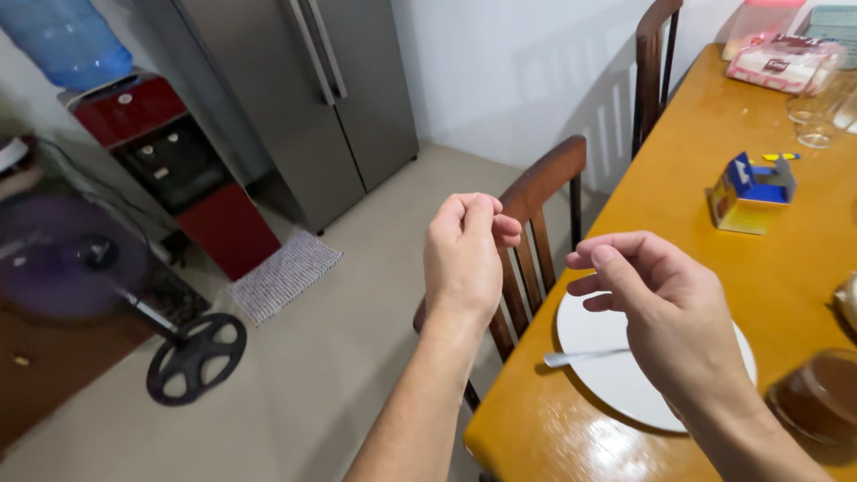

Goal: The person serves a portion of stew and rice onto two plates using a ladle and a large spoon, then cleans the table by picking up small scraps and discarding them in a bin.

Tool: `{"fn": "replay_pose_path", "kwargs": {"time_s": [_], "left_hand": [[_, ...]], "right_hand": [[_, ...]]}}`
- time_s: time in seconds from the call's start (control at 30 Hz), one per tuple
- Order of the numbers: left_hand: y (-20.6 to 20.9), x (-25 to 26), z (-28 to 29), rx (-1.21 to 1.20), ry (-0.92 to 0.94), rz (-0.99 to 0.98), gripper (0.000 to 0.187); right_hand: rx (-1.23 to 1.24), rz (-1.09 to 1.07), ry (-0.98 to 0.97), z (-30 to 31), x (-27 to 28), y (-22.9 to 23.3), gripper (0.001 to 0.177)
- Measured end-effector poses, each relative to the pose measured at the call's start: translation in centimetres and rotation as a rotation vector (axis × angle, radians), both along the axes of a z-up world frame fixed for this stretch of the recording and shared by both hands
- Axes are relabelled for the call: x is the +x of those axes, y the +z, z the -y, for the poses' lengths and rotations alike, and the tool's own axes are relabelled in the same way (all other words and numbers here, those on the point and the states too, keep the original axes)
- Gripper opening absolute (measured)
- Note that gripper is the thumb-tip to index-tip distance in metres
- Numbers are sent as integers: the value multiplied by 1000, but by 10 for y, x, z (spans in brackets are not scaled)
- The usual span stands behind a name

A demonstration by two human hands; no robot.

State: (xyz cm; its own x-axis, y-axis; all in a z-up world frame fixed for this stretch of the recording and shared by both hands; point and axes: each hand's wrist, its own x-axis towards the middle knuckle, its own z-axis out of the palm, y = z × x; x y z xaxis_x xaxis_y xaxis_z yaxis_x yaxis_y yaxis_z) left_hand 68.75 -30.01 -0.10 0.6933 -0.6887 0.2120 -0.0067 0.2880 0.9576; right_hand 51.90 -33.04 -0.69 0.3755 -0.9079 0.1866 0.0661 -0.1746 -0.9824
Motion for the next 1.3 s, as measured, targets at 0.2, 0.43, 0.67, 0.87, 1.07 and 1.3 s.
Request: {"fn": "replay_pose_path", "kwargs": {"time_s": [0.2,0.43,0.67,0.87,1.07,1.3], "left_hand": [[6,36,30,86,39,111,38],[-8,94,84,74,-59,26,49],[-25,189,157,-27,-247,-123,36],[-37,273,211,-83,-352,-70,20],[-19,310,236,16,-463,-4,13],[0,327,260,148,-582,73,17]], "right_hand": [[-23,-17,-8,36,38,-3,24],[3,-45,-94,78,72,-10,31],[-49,-72,-270,112,145,-13,35],[-14,-79,-390,136,237,-3,22],[-26,-68,-507,164,293,5,21],[-47,-197,-654,195,313,13,20]]}}
